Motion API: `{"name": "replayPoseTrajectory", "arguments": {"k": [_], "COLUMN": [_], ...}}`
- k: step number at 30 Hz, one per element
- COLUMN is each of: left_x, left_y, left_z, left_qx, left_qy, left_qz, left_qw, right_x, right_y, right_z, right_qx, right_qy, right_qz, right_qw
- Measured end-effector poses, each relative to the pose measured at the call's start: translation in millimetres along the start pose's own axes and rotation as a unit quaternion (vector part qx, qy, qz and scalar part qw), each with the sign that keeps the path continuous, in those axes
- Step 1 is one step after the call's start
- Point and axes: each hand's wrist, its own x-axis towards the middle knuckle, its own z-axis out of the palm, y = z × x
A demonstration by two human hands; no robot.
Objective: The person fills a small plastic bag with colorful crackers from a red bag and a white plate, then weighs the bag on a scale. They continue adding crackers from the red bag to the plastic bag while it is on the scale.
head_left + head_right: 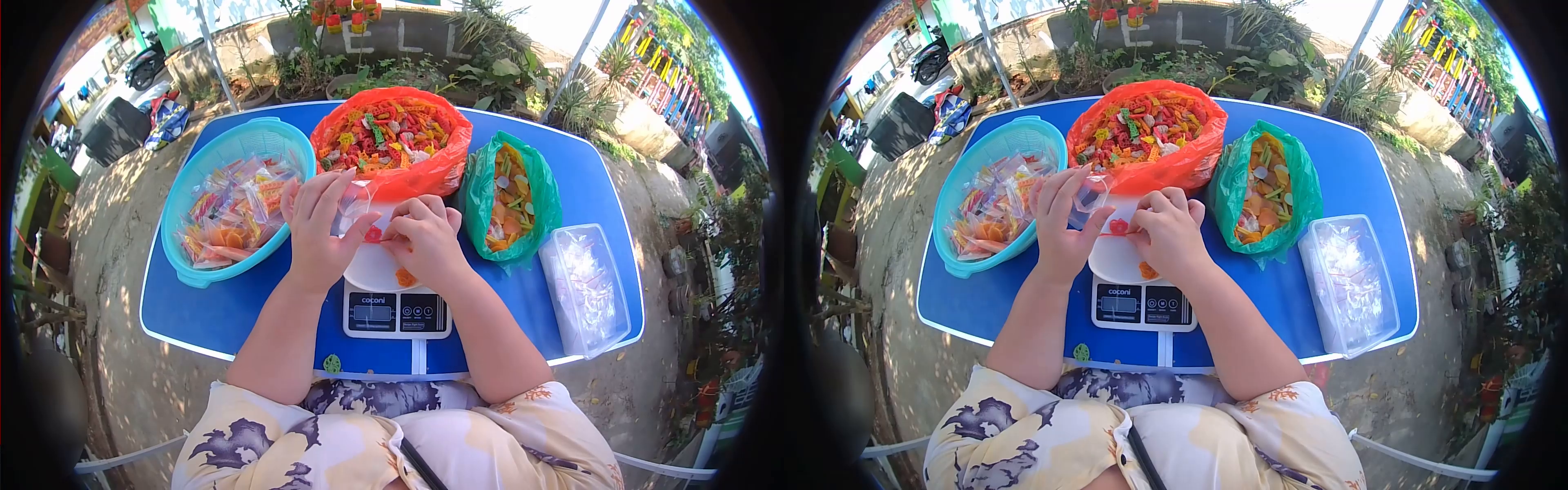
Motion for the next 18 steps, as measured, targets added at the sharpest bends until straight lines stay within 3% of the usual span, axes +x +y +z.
{"name": "replayPoseTrajectory", "arguments": {"k": [8, 12, 18], "left_x": [-1.0, -0.7, -1.5], "left_y": [0.4, -0.4, 0.6], "left_z": [1.2, 0.7, -2.2], "left_qx": [0.014, 0.016, 0.030], "left_qy": [-0.011, -0.001, -0.011], "left_qz": [-0.009, -0.007, -0.007], "left_qw": [1.000, 1.000, 0.999], "right_x": [1.1, 7.3, 8.7], "right_y": [4.4, 1.9, 9.3], "right_z": [14.5, 3.4, 0.6], "right_qx": [-0.016, 0.131, 0.342], "right_qy": [0.064, 0.089, 0.122], "right_qz": [-0.018, 0.069, 0.165], "right_qw": [0.998, 0.985, 0.917]}}
